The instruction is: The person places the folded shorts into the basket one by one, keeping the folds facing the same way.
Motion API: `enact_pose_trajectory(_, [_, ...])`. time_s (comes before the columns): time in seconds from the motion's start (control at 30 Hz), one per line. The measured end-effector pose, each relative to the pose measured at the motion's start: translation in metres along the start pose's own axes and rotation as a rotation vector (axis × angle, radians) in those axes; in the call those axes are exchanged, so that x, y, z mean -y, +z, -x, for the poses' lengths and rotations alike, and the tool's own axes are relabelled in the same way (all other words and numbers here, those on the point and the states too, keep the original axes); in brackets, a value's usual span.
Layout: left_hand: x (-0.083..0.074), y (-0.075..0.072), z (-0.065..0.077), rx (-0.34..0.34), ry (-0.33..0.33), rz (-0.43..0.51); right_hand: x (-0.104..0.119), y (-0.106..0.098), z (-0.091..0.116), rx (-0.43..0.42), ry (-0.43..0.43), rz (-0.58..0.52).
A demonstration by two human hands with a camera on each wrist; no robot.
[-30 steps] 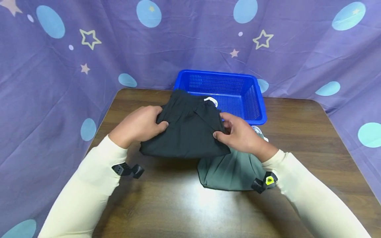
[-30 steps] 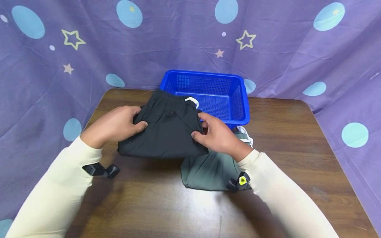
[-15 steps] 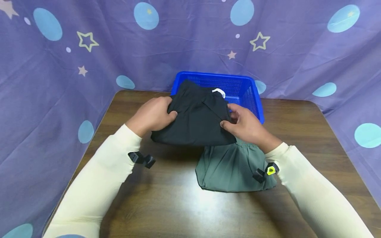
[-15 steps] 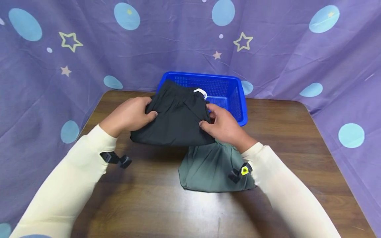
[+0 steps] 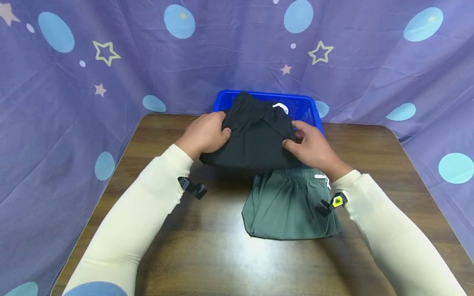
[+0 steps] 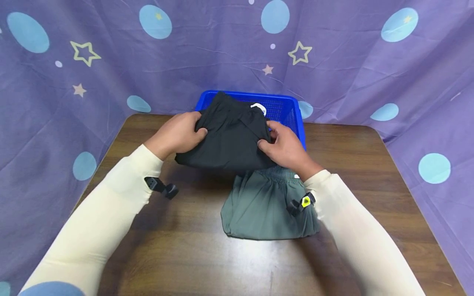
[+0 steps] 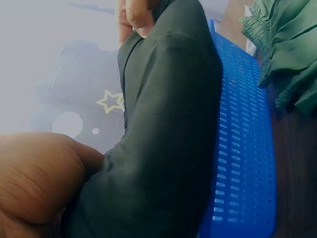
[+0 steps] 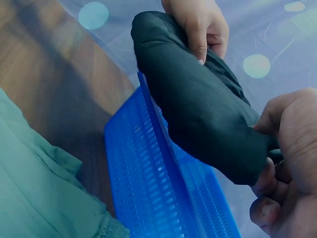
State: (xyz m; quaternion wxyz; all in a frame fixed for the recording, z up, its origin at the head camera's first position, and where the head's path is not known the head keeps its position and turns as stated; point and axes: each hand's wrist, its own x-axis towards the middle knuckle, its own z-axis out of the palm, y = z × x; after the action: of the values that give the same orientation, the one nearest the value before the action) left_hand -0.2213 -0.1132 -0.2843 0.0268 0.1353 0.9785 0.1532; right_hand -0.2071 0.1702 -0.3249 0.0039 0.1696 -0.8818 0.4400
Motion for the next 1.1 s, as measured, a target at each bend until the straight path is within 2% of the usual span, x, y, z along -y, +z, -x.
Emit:
enact_pose_trajectory(0.4, [-0.011, 0.008, -0.027, -0.013, -0.014, 0.033, -0.015, -0.009, -0.017, -0.079, 0.048, 0.011])
enact_pose_trajectory(0.57, [-0.011, 0.008, -0.041, -0.01, -0.038, 0.036, -0.02, -0.013, -0.027, -0.101, 0.041, 0.043])
enact_pose_trajectory(0.77, [-0.013, 0.01, -0.055, -0.016, -0.061, 0.044, -0.026, -0.016, -0.037, -0.111, 0.09, 0.032])
enact_pose_trajectory(1.1, [-0.01, 0.021, -0.073, -0.048, -0.079, 0.045, -0.039, -0.014, -0.051, -0.139, 0.091, 0.081])
